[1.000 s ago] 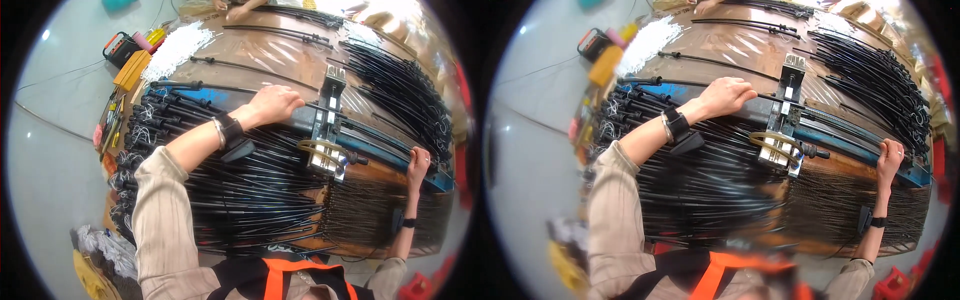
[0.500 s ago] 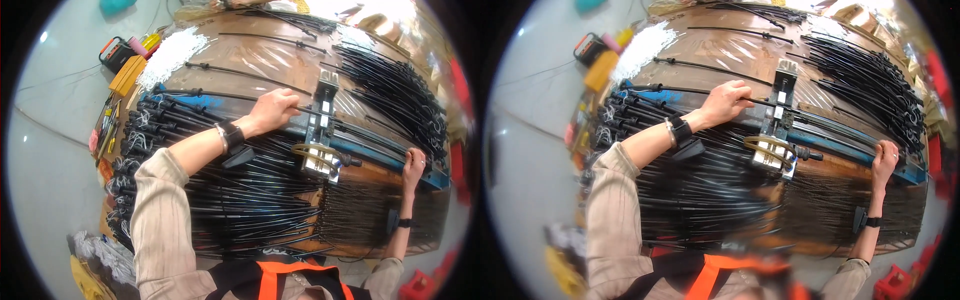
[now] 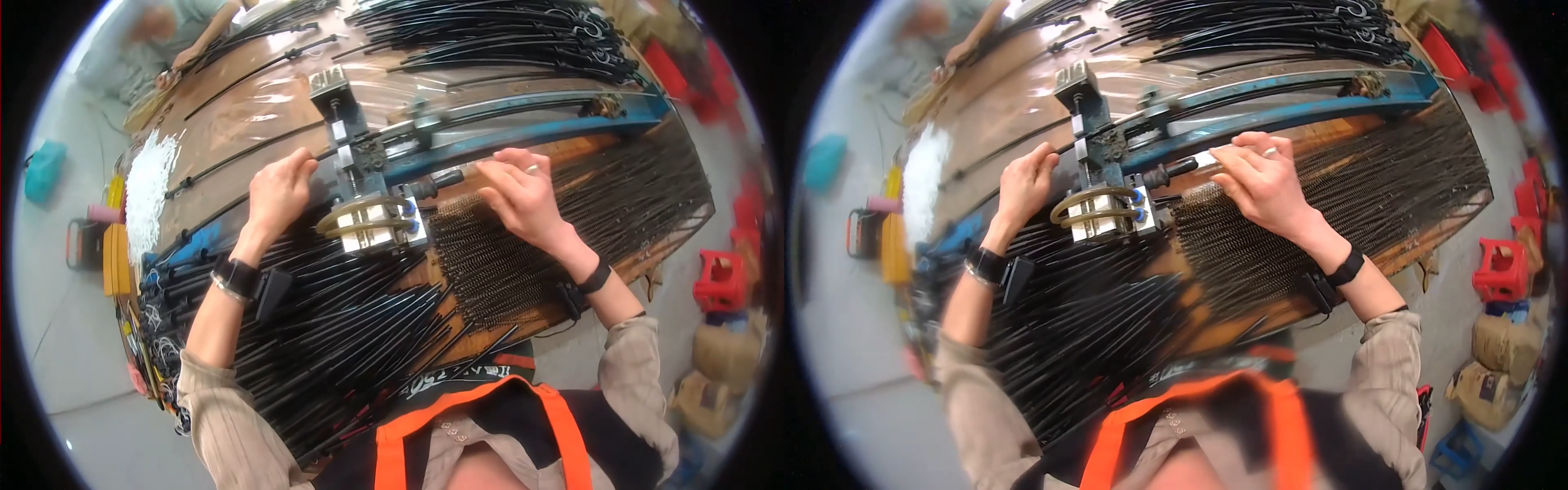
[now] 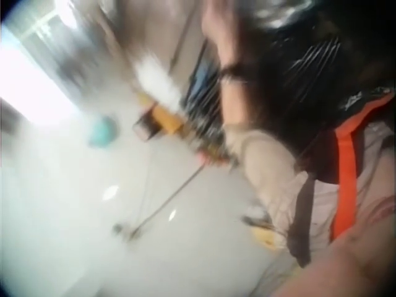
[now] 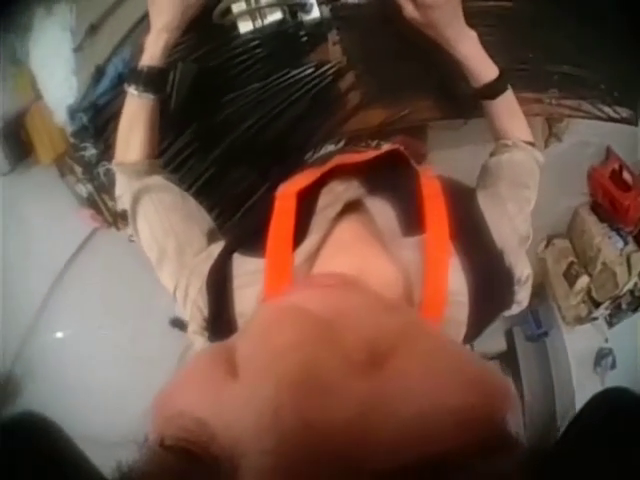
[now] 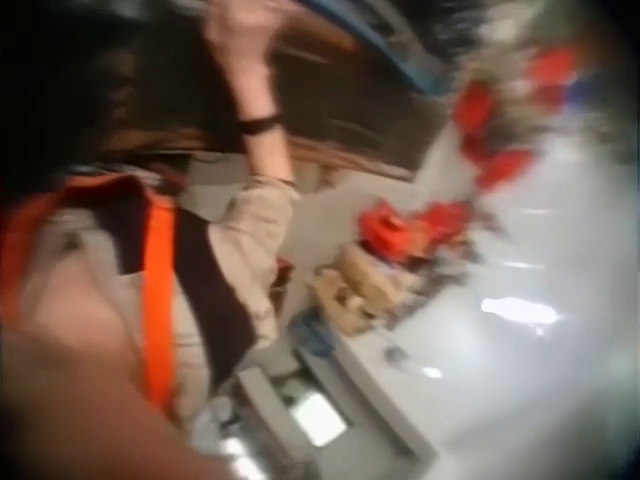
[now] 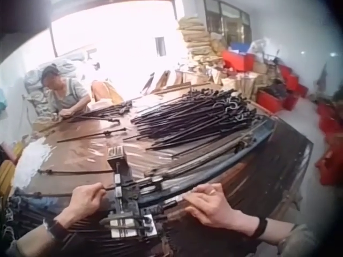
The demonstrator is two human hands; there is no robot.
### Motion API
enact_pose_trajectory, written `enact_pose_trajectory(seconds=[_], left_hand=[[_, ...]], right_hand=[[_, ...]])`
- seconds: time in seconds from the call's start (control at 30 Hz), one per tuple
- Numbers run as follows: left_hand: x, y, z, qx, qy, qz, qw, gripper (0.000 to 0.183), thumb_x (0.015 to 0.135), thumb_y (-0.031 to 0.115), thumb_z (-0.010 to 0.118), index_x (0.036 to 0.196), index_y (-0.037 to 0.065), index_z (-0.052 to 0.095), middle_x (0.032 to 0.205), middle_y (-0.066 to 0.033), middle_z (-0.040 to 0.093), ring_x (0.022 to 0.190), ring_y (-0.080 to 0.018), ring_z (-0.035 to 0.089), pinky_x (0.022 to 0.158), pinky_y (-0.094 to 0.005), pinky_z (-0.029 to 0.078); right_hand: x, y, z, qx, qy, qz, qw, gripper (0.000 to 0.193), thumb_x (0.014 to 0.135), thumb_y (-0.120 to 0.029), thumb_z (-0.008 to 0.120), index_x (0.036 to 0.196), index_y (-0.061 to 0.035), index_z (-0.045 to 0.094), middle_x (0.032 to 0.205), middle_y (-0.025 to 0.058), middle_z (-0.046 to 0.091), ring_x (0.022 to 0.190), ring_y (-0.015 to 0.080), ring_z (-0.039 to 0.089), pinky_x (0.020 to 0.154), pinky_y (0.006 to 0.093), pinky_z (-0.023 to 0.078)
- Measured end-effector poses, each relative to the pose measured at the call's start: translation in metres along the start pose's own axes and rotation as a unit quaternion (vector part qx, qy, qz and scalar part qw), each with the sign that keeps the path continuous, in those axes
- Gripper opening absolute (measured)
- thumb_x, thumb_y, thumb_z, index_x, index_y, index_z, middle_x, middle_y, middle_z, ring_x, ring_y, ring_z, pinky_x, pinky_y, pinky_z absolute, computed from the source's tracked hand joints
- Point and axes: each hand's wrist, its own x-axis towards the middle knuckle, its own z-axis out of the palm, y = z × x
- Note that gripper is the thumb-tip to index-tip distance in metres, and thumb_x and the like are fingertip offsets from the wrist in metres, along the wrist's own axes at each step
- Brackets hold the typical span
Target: Processing long metal rods by inserting them into a specialized sliding fixture on an industrial workbench.
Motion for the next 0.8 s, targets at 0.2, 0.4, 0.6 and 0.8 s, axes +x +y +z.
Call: enact_pose_trajectory(seconds=[0.2, 0.4, 0.6, 0.8], left_hand=[[-0.007, -0.004, -0.002, -0.004, 0.019, 0.004, 1.000, 0.016, 0.095, 0.024, 0.057, 0.090, 0.009, 0.058, 0.081, -0.0165, 0.065, 0.078, -0.0404, 0.062, 0.066, -0.0490, 0.047], [-0.012, -0.001, 0.010, 0.000, 0.033, 0.030, 0.999, 0.015, 0.094, 0.021, 0.058, 0.087, 0.008, 0.057, 0.080, -0.0169, 0.065, 0.076, -0.0397, 0.062, 0.065, -0.0475, 0.048], [-0.002, -0.011, 0.002, 0.044, 0.103, 0.133, 0.985, 0.009, 0.095, 0.014, 0.056, 0.101, 0.007, 0.055, 0.086, -0.0160, 0.064, 0.078, -0.0372, 0.063, 0.068, -0.0446, 0.050], [0.002, -0.102, -0.016, 0.122, 0.102, 0.213, 0.964, 0.016, 0.094, 0.012, 0.056, 0.109, 0.006, 0.056, 0.093, -0.0150, 0.064, 0.085, -0.0358, 0.062, 0.073, -0.0428, 0.051]], right_hand=[[0.021, -0.019, 0.019, 0.087, -0.011, -0.005, 0.996, 0.033, 0.086, -0.010, 0.070, 0.118, -0.0048, 0.065, 0.104, 0.0084, 0.070, 0.103, 0.0249, 0.062, 0.089, 0.0355, 0.042], [0.016, -0.009, 0.039, 0.246, -0.094, 0.055, 0.963, 0.032, 0.086, -0.008, 0.069, 0.117, -0.0024, 0.064, 0.100, 0.0117, 0.069, 0.094, 0.0252, 0.064, 0.076, 0.0332, 0.048], [0.017, -0.007, 0.032, 0.392, -0.101, 0.156, 0.901, 0.022, 0.087, -0.018, 0.072, 0.101, -0.0021, 0.064, 0.089, 0.0123, 0.064, 0.087, 0.0271, 0.060, 0.074, 0.0362, 0.049], [-0.024, -0.029, 0.007, 0.056, -0.139, -0.077, 0.986, 0.025, 0.078, -0.020, 0.078, 0.092, -0.0057, 0.063, 0.086, 0.0076, 0.061, 0.084, 0.0236, 0.059, 0.071, 0.0326, 0.049]])
